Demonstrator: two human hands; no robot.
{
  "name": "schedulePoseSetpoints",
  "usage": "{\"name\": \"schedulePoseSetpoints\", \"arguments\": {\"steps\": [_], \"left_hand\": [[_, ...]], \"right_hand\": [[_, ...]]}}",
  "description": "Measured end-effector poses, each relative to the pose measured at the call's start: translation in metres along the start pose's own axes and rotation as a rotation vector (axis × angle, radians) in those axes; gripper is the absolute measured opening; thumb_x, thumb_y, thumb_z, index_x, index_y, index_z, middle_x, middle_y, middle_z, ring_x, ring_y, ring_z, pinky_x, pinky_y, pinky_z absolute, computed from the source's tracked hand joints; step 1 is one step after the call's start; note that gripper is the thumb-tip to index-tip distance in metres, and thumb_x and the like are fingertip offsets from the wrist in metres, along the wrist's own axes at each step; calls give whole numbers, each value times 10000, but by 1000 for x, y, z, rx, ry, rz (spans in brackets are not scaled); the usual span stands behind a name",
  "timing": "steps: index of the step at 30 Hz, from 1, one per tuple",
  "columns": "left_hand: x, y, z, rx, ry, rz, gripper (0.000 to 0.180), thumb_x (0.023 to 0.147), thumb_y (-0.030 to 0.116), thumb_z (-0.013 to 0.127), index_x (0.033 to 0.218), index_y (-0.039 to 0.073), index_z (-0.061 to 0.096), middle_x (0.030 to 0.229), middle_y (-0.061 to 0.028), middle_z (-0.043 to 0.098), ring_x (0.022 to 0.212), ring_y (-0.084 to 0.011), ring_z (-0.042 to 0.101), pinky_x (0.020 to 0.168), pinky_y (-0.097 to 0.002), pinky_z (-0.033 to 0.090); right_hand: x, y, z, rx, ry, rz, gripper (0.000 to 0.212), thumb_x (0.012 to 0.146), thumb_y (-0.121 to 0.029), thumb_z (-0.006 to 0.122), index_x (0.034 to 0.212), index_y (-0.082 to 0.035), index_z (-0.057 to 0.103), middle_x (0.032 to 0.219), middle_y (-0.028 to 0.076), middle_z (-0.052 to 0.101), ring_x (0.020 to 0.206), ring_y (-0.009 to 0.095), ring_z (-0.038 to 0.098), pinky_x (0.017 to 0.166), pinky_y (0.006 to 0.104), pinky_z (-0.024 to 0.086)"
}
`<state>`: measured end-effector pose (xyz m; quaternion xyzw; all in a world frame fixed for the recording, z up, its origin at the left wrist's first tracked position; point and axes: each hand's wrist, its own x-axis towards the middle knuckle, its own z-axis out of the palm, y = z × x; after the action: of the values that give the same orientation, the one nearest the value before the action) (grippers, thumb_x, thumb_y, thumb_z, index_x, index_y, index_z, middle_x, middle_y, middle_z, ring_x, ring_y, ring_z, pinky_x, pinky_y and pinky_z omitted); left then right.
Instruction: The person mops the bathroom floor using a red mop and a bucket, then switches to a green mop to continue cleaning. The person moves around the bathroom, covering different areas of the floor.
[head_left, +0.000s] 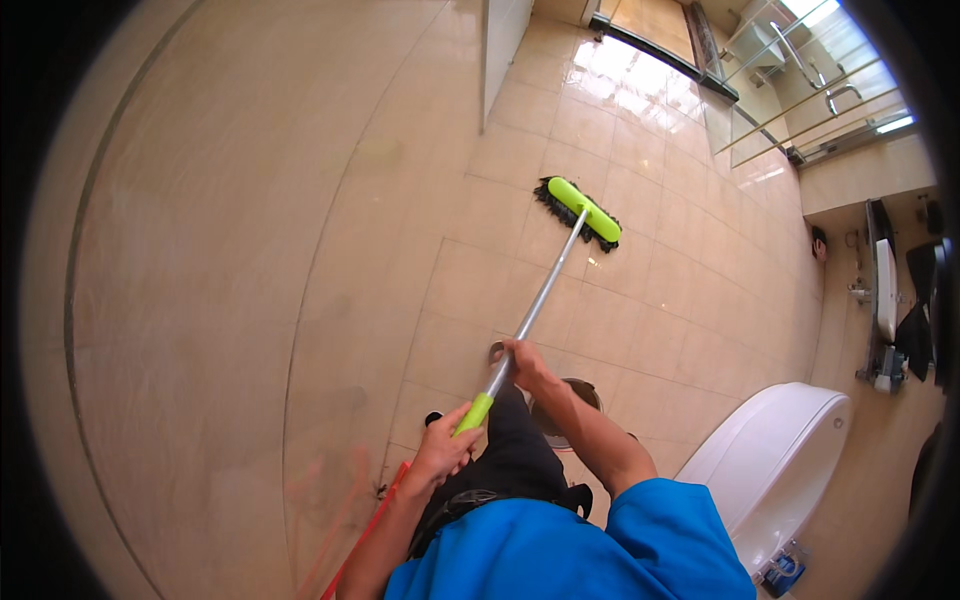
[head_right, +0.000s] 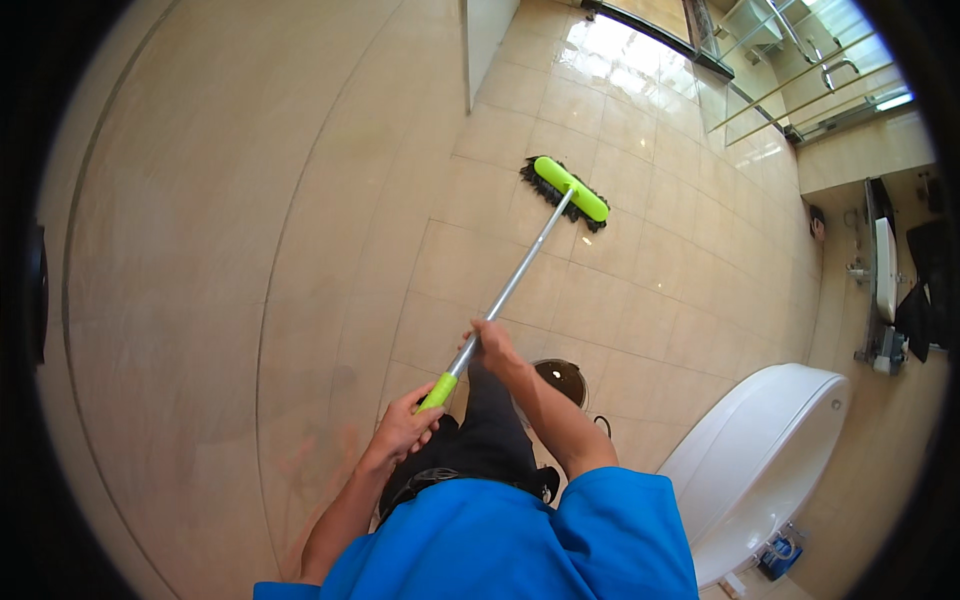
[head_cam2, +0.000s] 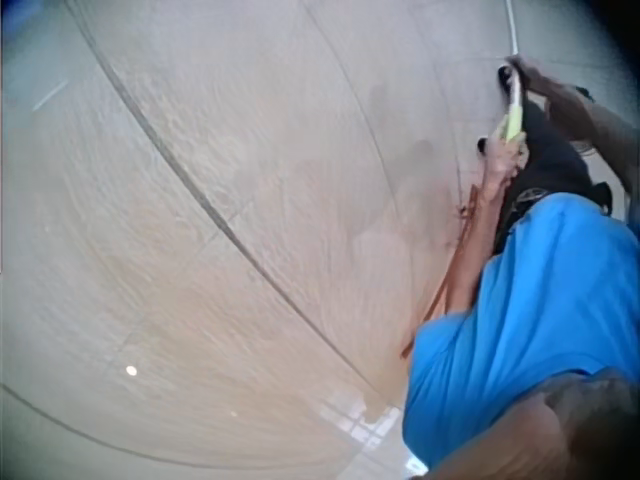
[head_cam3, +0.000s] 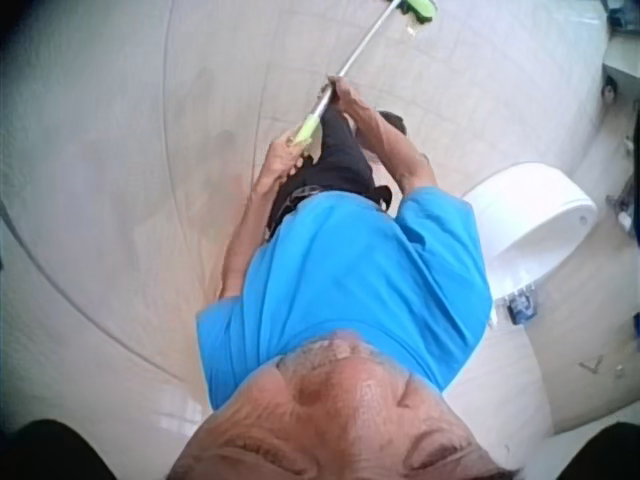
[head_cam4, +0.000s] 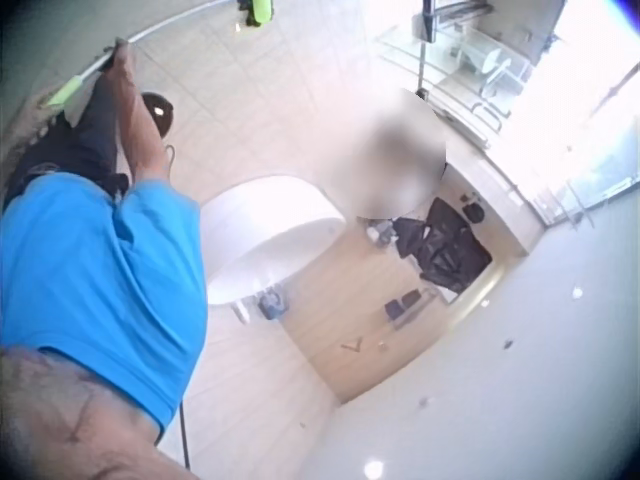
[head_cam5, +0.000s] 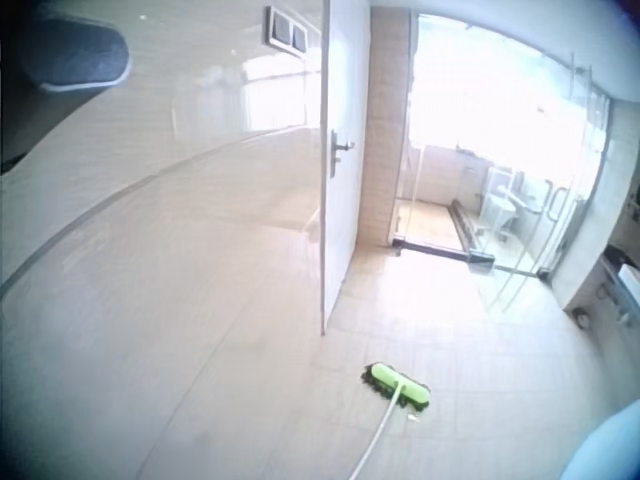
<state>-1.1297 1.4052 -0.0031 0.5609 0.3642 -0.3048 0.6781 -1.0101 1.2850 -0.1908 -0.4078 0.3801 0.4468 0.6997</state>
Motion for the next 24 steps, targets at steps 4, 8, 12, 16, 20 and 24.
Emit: {"name": "schedulePoseSetpoints", "arguments": {"steps": [4, 8, 12, 16, 20, 24], "left_hand": [[10, 8, 4, -83, -2, 32, 474, 752, 142, 527, 1181, 47, 348, 564, 3, 451, 372, -30, 369, 297, -150, 281], [-9, 33, 3, -101, 41, 20, 449, 757, 132, 518, 1170, 44, 364, 554, 10, 440, 358, -23, 342, 295, -150, 257], [-11, -22, -31, -108, 109, 33, 440, 759, 124, 514, 1164, 32, 368, 547, 11, 436, 352, -20, 329, 298, -150, 244], [-35, -63, -69, -135, 131, 53, 424, 759, 104, 506, 1157, 33, 380, 566, 0, 455, 361, -23, 343, 311, -145, 253], [-84, -103, -110, -254, 199, 40, 381, 763, 57, 479, 1131, -2, 397, 640, -36, 505, 405, -36, 389, 322, -143, 282], [-122, -128, -126, -391, 313, 1, 362, 765, 31, 465, 1117, -23, 401, 690, -61, 529, 440, -48, 421, 330, -139, 301]], "right_hand": [[-12, -32, 14, -46, 54, -32, 128, 750, -145, 443, 792, -41, 383, 587, 96, 462, 481, 214, 477, 441, 343, 447], [-12, -30, 30, 154, 131, -16, 90, 744, -86, 435, 775, -27, 374, 559, 80, 408, 464, 186, 432, 415, 307, 429], [-5, 22, 42, 102, 54, 4, 117, 751, -108, 433, 822, -43, 367, 616, 87, 419, 492, 209, 447, 432, 333, 415], [-12, 70, 66, 117, 61, 123, 81, 756, -110, 431, 782, -44, 392, 620, 99, 430, 514, 227, 467, 484, 371, 424], [-17, 143, 86, 68, -74, 286, 75, 746, -78, 451, 767, -28, 398, 629, 108, 442, 554, 243, 480, 558, 388, 427], [-37, 168, 107, -4, -225, 537, 75, 732, -23, 455, 754, 5, 389, 687, 128, 430, 634, 263, 480, 639, 402, 426]]}}
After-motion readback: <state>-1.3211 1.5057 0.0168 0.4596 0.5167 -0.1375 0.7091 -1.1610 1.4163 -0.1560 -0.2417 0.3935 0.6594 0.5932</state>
